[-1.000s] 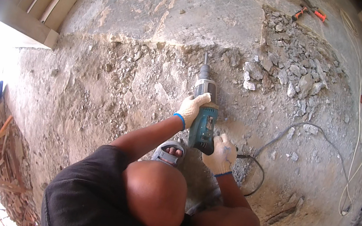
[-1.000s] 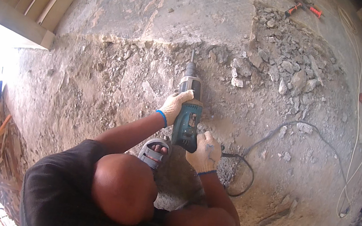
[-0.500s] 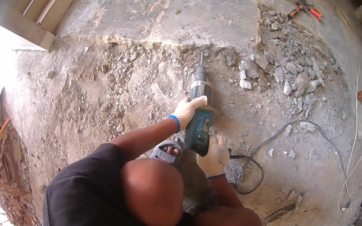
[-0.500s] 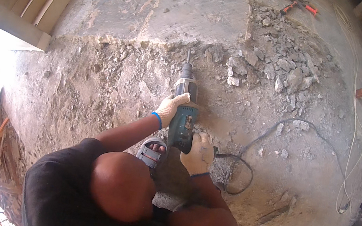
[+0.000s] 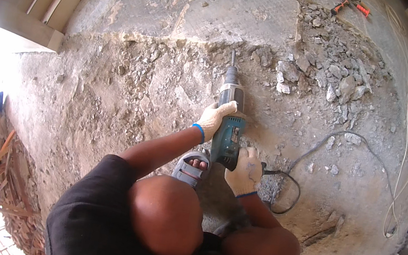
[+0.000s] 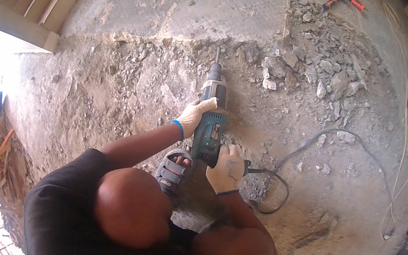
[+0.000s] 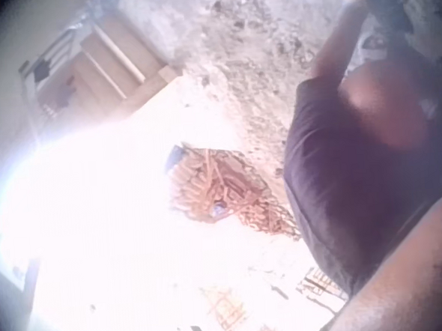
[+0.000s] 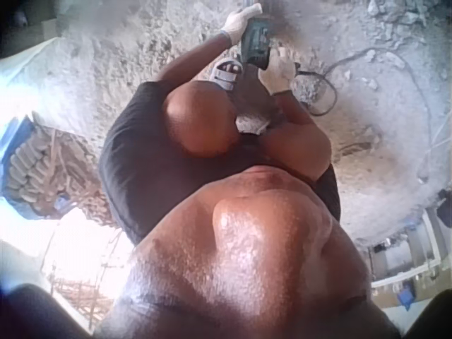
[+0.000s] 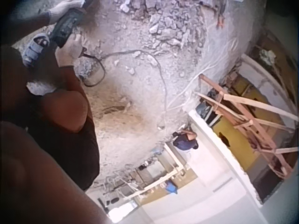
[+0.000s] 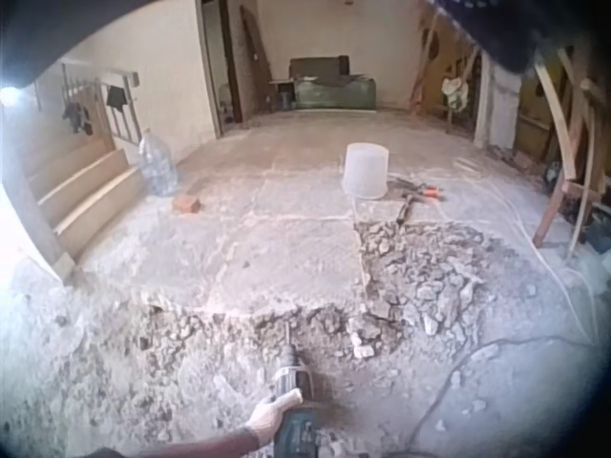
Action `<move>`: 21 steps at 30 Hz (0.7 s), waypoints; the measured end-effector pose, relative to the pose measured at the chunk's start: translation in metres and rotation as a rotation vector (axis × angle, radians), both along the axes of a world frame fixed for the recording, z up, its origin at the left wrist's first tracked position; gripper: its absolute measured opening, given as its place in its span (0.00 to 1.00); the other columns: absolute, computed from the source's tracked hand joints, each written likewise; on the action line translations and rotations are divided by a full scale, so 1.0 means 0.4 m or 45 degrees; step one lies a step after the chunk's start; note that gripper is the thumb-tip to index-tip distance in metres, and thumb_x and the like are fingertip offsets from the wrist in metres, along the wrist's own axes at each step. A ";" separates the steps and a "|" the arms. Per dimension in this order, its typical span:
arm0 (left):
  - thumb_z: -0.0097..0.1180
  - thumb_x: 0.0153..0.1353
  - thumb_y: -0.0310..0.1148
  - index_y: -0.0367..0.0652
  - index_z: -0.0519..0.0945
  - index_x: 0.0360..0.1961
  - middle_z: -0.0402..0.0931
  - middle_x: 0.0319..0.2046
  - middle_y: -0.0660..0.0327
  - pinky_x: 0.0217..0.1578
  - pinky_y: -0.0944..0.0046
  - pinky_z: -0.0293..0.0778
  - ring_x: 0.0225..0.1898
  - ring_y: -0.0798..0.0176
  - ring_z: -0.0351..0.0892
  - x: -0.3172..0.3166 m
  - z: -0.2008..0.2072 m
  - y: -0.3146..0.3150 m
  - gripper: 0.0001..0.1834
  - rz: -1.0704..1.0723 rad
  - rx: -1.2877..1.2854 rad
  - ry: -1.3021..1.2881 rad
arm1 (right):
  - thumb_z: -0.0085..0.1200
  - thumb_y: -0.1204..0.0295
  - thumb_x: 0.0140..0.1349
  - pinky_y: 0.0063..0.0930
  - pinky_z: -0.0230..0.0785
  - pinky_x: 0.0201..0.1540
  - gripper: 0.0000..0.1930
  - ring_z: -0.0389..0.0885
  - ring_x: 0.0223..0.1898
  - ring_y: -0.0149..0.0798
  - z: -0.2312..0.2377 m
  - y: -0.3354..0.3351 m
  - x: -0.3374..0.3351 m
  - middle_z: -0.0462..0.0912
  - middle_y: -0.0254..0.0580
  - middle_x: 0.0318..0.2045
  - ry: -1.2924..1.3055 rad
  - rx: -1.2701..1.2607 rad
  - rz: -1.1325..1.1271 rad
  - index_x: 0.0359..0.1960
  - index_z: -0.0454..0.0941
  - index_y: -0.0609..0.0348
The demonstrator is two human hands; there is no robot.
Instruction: The person uses a corded rotary hammer drill to break and remove sections of a concrete floor. They repeatedly position the drill, apply pressure, and advance the bit to chip away material, creating a growing pile of concrete debris.
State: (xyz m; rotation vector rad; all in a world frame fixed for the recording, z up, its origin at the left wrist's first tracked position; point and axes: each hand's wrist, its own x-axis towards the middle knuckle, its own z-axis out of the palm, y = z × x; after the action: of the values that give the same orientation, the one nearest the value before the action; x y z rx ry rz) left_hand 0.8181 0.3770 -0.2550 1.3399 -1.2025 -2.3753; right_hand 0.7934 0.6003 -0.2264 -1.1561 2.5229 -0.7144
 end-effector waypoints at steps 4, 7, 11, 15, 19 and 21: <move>0.78 0.68 0.52 0.37 0.80 0.63 0.88 0.47 0.54 0.41 0.52 0.89 0.40 0.59 0.90 -0.012 -0.002 0.016 0.34 0.015 0.020 0.052 | 0.75 0.66 0.57 0.53 0.83 0.51 0.16 0.89 0.48 0.60 -0.007 0.024 -0.025 0.87 0.52 0.47 -0.050 -0.013 -0.025 0.46 0.86 0.54; 0.78 0.69 0.51 0.38 0.79 0.64 0.88 0.46 0.54 0.40 0.51 0.89 0.39 0.58 0.90 -0.031 -0.028 0.050 0.34 0.126 0.039 0.114 | 0.74 0.65 0.57 0.55 0.83 0.52 0.19 0.89 0.49 0.61 -0.016 0.055 -0.084 0.86 0.53 0.49 -0.093 -0.004 0.084 0.49 0.87 0.55; 0.76 0.71 0.49 0.40 0.80 0.64 0.89 0.46 0.53 0.40 0.50 0.90 0.39 0.56 0.91 -0.023 -0.054 0.039 0.32 0.065 -0.026 0.059 | 0.75 0.65 0.56 0.55 0.83 0.55 0.21 0.89 0.51 0.62 -0.020 0.049 -0.098 0.87 0.55 0.49 -0.134 0.086 0.222 0.51 0.86 0.55; 0.75 0.72 0.51 0.39 0.81 0.63 0.90 0.47 0.52 0.42 0.49 0.91 0.40 0.55 0.92 -0.002 -0.053 0.013 0.31 0.008 0.049 0.112 | 0.73 0.68 0.56 0.55 0.83 0.56 0.20 0.89 0.52 0.62 -0.009 0.030 -0.056 0.89 0.55 0.48 0.006 0.202 0.145 0.50 0.85 0.56; 0.68 0.77 0.50 0.36 0.83 0.61 0.91 0.46 0.51 0.42 0.49 0.91 0.39 0.54 0.93 -0.015 -0.037 0.023 0.28 0.025 0.079 0.084 | 0.70 0.72 0.56 0.55 0.82 0.56 0.17 0.90 0.53 0.62 0.017 0.044 -0.073 0.90 0.56 0.48 -0.058 0.180 0.167 0.48 0.85 0.58; 0.66 0.78 0.50 0.35 0.83 0.61 0.91 0.47 0.49 0.41 0.48 0.91 0.39 0.53 0.93 -0.027 -0.035 0.034 0.27 0.002 0.127 0.122 | 0.70 0.72 0.56 0.55 0.82 0.56 0.17 0.89 0.53 0.62 0.025 0.051 -0.095 0.90 0.56 0.48 -0.109 0.194 0.200 0.47 0.84 0.58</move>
State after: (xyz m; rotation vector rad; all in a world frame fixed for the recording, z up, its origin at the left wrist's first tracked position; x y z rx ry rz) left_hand 0.8073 0.3904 -0.2689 1.2382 -1.0703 -2.4973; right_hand 0.7555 0.6206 -0.2163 -1.2264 2.3399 -0.5111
